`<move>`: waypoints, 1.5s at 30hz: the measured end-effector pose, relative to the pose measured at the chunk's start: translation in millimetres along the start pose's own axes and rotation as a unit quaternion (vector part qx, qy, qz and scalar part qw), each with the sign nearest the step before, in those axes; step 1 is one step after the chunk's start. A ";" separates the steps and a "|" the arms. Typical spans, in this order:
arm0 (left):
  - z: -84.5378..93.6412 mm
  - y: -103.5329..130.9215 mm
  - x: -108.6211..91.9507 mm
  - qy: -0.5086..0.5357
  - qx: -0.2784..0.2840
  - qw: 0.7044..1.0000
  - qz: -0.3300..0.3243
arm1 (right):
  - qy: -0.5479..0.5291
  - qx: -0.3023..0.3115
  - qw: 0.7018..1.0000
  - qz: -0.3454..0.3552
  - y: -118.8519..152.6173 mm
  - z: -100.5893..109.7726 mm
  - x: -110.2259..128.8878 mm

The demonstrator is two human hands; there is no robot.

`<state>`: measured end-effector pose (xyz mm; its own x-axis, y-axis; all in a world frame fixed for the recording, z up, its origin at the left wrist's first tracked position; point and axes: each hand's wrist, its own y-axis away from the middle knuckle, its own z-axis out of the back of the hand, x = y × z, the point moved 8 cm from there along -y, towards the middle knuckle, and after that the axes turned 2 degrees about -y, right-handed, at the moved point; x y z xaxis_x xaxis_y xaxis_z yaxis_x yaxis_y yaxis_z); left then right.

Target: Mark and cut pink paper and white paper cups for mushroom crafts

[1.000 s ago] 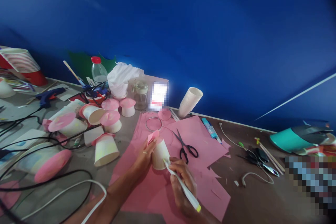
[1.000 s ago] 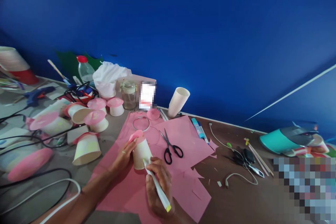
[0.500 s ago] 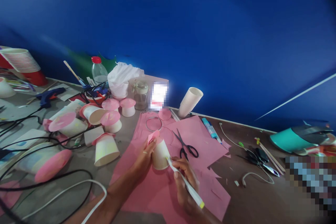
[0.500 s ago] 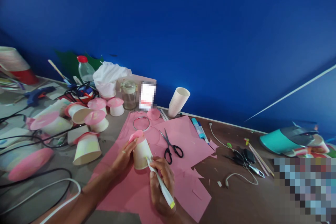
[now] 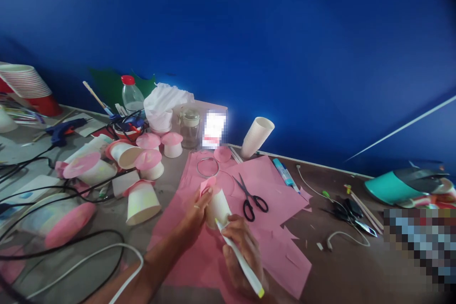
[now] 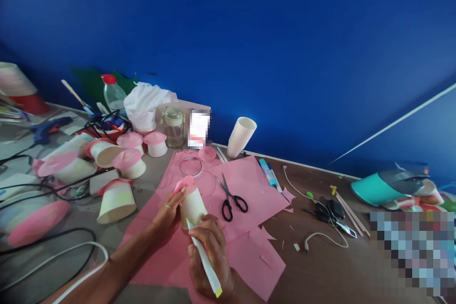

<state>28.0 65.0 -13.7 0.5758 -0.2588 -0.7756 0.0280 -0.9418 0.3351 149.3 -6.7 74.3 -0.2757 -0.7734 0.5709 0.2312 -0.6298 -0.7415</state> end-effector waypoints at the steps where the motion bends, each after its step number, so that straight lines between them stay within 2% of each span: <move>1: -0.3 -0.8 1.2 0.003 0.007 1.000 0.000 | 0.007 0.003 1.000 -0.003 1.3 -0.5 -1.1; 5: 0.2 -2.2 5.3 -0.009 0.024 1.000 0.003 | 0.024 0.006 0.999 -0.022 5.9 -0.6 -4.6; 11: -4.1 2.0 1.2 -0.030 0.050 0.998 -0.007 | 0.020 -0.008 0.999 -0.035 9.1 -0.6 -9.6; 18: -1.8 0.1 -0.1 -0.060 0.023 0.998 -0.012 | 0.023 -0.015 0.999 -0.032 7.2 -1.6 -12.4; 26: 1.2 -5.8 9.3 -0.057 0.036 0.998 -0.013 | 0.004 0.000 1.000 -0.030 4.0 3.6 -11.1; 30: -2.8 -4.0 5.2 -0.050 0.050 0.997 -0.025 | 0.010 0.003 1.000 -0.020 4.6 2.1 -8.4; 36: -4.5 -0.2 0.5 -0.050 0.042 0.998 -0.016 | 0.027 -0.011 0.999 -0.040 8.1 0.3 -14.6; 45: -2.9 -1.3 3.0 -0.063 0.055 0.996 -0.024 | 0.027 -0.010 0.999 -0.038 7.0 2.8 -16.0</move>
<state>32.1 66.1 -14.9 0.4688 -0.2313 -0.8525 -0.0400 -0.9697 0.2412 157.9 1.1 60.9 -0.3409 -0.7183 0.6066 0.1898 -0.6845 -0.7039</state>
